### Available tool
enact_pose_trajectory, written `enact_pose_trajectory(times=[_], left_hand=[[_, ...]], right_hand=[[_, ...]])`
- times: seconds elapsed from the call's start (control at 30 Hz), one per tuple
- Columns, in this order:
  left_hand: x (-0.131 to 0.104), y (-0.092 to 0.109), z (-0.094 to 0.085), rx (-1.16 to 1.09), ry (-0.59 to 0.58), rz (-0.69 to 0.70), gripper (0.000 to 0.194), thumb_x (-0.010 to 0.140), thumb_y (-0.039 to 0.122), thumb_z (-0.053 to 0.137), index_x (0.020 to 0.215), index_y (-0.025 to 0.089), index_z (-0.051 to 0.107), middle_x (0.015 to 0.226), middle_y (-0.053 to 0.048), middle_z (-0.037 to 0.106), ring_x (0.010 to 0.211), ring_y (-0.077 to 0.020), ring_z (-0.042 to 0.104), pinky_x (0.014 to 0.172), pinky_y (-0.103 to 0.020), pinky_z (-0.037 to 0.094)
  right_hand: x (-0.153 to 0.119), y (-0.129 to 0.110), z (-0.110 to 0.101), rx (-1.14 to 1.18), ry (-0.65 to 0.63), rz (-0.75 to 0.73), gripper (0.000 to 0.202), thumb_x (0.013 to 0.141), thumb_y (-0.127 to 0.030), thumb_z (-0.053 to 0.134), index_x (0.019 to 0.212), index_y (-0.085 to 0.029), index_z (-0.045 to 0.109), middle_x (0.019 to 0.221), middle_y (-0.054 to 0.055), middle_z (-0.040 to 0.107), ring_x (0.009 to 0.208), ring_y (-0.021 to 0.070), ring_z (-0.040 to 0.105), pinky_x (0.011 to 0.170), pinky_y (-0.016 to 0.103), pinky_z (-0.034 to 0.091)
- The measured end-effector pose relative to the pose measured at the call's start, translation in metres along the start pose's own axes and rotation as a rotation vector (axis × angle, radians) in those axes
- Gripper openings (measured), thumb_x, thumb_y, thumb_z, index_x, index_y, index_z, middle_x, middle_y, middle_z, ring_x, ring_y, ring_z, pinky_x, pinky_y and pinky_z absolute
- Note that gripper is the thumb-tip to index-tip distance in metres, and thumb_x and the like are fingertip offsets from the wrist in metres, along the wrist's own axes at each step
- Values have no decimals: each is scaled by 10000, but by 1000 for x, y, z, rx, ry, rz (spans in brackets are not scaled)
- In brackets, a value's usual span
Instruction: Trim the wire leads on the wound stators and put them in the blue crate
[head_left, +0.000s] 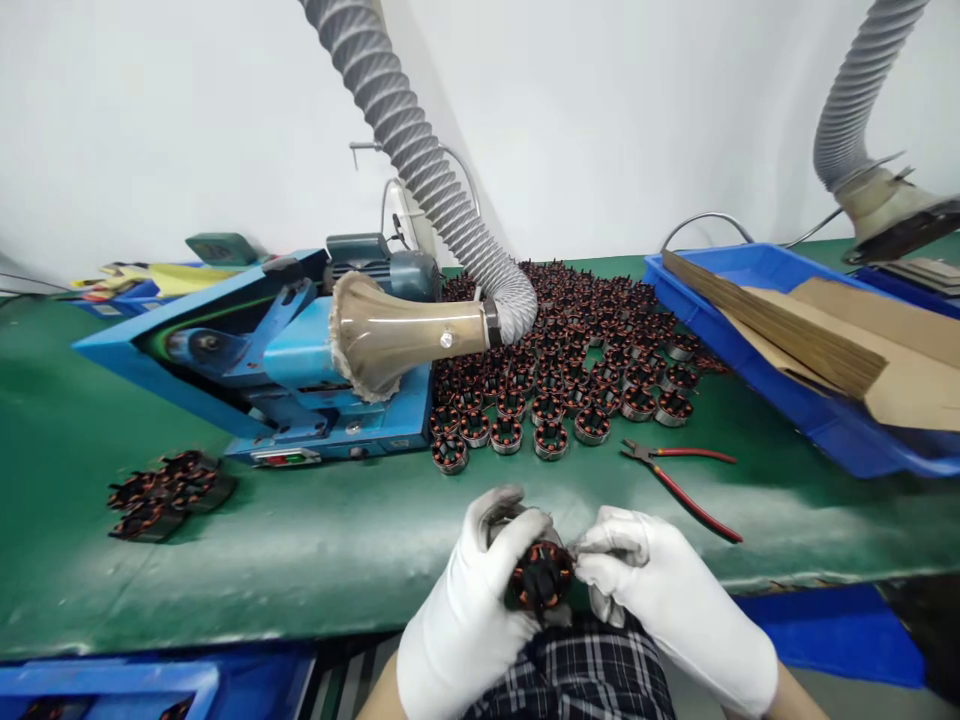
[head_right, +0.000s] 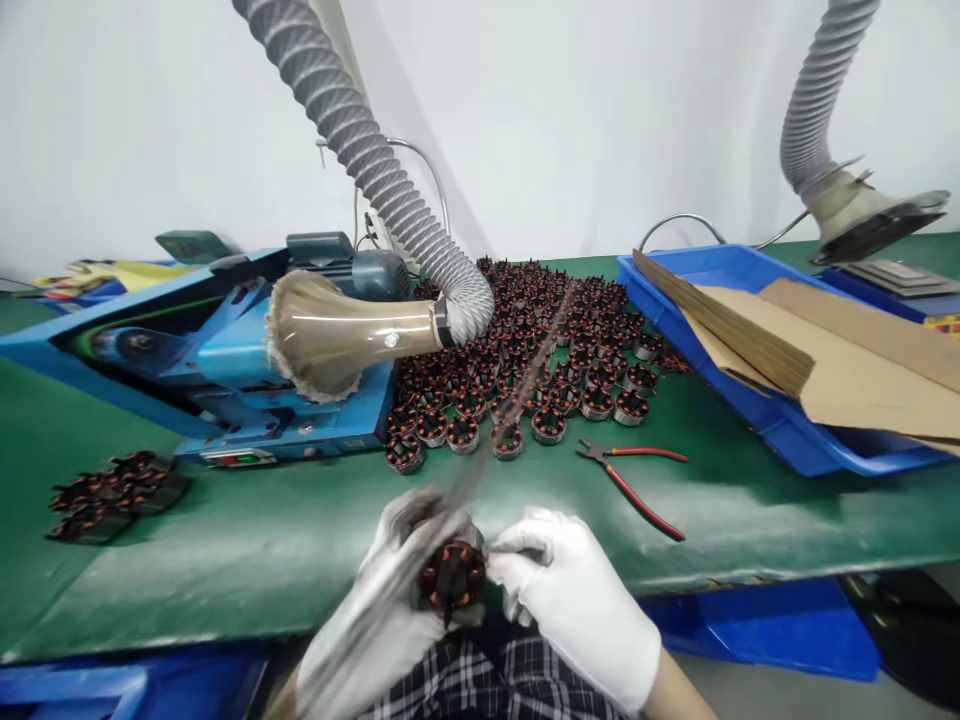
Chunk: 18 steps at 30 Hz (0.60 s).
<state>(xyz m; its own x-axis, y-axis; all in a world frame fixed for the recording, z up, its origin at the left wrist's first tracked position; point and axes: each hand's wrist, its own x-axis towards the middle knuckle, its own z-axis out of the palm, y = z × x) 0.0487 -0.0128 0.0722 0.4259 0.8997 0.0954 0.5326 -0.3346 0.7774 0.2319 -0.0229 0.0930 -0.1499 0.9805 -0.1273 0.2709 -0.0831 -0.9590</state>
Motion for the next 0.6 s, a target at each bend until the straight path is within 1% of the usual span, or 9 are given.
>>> enact_pose_trajectory(times=[0.1,0.17,0.23,0.3,0.37,0.4,0.47,0.53,0.6], left_hand=[[5,-3,2,-90,-110,-51,592,553,166,713,1102,260,513,1150,-46,505,1047,-235,499,911,-377,446],[7,-3,2,-153,-126,-85,571,573,158,697,1101,257,504,1058,-19,563,929,-193,559,829,-333,492],[7,-2,1,-226,-104,-67,516,599,128,666,1078,242,510,1029,-14,580,908,-171,573,812,-298,496],[5,-1,-1,-259,-54,18,376,606,120,661,953,228,566,1043,-22,577,964,-180,562,847,-292,478],[1,-1,-1,-218,-5,102,230,654,130,639,856,231,600,1073,-32,565,1029,-195,535,896,-311,452],[-2,-2,-1,-176,30,115,221,685,130,615,878,237,604,1106,-43,549,1066,-204,513,920,-332,436],[-6,-4,1,-84,111,115,345,722,101,565,1035,247,561,1192,-74,488,1139,-221,457,964,-382,395],[-6,-6,2,-37,137,111,466,718,62,539,1143,247,486,1221,-91,454,1157,-220,437,970,-396,386],[-4,-8,0,-87,33,95,476,704,42,546,1128,249,481,1144,-69,509,1086,-189,492,933,-351,423]], right_hand=[[0,1,-1,179,-53,94,144,719,-259,542,596,-186,558,503,-37,476,402,126,495,398,208,412],[1,3,-1,108,-15,33,117,724,-256,547,654,-187,609,541,-24,505,445,133,508,426,214,422],[1,5,-1,-52,46,-71,134,742,-238,542,671,-197,648,588,-7,524,513,141,521,479,224,424],[1,6,0,-162,86,-138,162,754,-216,534,651,-208,658,605,-2,527,559,144,523,526,231,413],[2,6,2,-148,76,-135,167,751,-196,525,638,-210,647,615,-6,532,593,145,528,562,232,411],[2,6,4,-101,59,-101,158,747,-197,523,638,-207,637,616,-9,532,596,145,529,561,229,412],[4,6,6,50,10,8,140,735,-232,533,617,-193,596,589,-18,514,549,141,514,513,222,410],[7,5,7,197,-24,112,164,728,-290,546,604,-184,550,541,-31,478,469,130,472,442,216,386],[9,5,9,218,5,114,198,719,-318,553,580,-179,526,533,-28,466,469,130,462,445,220,384]])
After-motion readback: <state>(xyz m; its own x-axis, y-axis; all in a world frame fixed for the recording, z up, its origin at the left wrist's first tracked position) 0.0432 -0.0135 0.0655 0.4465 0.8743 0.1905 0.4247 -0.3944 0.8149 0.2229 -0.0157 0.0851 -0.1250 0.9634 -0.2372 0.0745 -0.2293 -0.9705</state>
